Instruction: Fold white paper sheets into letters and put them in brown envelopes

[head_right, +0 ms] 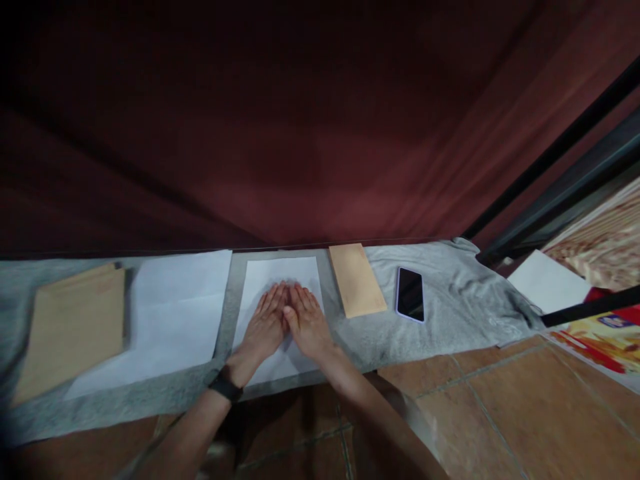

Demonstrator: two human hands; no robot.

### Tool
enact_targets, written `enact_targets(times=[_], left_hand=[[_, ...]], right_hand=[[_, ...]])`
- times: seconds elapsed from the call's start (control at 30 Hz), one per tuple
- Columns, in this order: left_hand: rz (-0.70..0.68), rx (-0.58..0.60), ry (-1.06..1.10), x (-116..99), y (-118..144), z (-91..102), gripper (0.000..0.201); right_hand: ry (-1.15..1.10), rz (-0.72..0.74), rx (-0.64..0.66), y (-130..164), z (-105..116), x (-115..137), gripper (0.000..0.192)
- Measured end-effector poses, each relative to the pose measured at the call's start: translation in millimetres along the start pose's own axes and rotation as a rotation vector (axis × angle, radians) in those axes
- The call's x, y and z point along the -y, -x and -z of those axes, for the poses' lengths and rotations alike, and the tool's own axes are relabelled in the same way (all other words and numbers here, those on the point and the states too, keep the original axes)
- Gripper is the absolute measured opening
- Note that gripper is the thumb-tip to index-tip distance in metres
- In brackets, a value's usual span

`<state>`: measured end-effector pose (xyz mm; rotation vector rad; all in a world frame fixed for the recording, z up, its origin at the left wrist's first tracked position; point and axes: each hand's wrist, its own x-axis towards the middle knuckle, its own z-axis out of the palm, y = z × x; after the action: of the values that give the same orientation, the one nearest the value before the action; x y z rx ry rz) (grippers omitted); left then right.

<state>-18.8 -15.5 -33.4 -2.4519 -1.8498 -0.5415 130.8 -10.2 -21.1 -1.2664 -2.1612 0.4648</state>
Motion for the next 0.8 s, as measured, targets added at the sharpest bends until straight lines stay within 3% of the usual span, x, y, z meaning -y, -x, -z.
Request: enact_targets(times=[0.2, 0.47, 0.63, 0.8], left_hand=[[0.145, 0.061, -0.006, 22, -31, -1.4, 0.059], [0.15, 0.074, -0.079, 30, -32, -10.4, 0.059], [0.269, -0.037, -0.098, 47, -30, -13.1, 0.058], [0.313, -0.08, -0.095, 59, -24, -12.6, 0.059]], right_hand=[[-0.068, -0.063, 0.004, -31, -27, 1, 0.064], [0.284, -0.067, 0.043, -42, -47, -1, 0.051], [0.395, -0.088, -0.074, -38, -48, -17, 0.052], [0.48, -0.154, -0.091, -35, -38, -35, 0.055]])
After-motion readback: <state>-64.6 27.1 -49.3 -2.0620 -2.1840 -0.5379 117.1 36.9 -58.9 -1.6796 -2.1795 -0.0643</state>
